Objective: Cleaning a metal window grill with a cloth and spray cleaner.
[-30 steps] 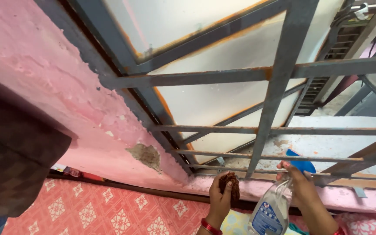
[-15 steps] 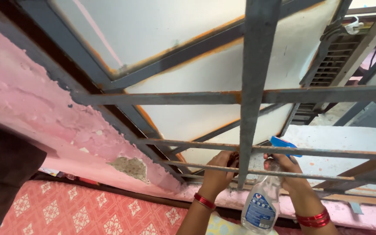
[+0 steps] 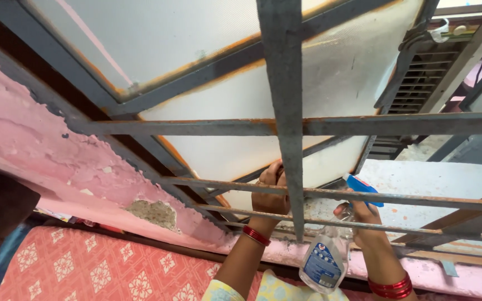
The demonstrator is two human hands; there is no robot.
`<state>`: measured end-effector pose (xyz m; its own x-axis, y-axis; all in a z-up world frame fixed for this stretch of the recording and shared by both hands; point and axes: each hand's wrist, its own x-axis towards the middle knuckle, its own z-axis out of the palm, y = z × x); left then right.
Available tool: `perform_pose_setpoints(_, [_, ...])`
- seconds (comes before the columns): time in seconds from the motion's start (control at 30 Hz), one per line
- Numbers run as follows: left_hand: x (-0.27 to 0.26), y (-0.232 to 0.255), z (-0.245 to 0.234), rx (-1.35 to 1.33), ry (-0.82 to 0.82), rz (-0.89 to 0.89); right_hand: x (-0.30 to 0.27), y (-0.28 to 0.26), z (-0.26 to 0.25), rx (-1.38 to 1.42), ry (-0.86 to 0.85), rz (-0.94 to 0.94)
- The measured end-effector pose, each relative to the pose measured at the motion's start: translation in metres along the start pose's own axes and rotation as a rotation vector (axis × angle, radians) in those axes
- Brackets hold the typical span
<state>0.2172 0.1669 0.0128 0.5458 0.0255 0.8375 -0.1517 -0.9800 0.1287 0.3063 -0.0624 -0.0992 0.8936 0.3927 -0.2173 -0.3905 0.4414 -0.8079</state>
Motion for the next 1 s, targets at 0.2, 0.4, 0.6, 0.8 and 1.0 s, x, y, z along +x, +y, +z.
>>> perform_pose_setpoints(0.2, [0.008,0.006,0.012,0.111,-0.097,-0.09,-0.004,-0.007,-0.006,-0.05,-0.002,-0.05])
perform_pose_setpoints(0.4, [0.02,0.023,0.013,0.046,-0.043,-0.143,0.003,-0.006,-0.023,-0.061,-0.009,-0.04])
perform_pose_setpoints(0.6, [0.023,0.029,0.017,-0.039,-0.024,-0.212,-0.002,-0.015,-0.032,0.011,-0.091,-0.091])
perform_pose_setpoints(0.8, [0.015,0.031,0.014,-0.166,-0.129,-0.297,-0.016,-0.015,-0.034,-0.039,-0.059,-0.057])
perform_pose_setpoints(1.0, [-0.001,0.029,0.017,-0.303,-0.136,-0.312,-0.03,-0.007,-0.034,-0.114,-0.042,-0.077])
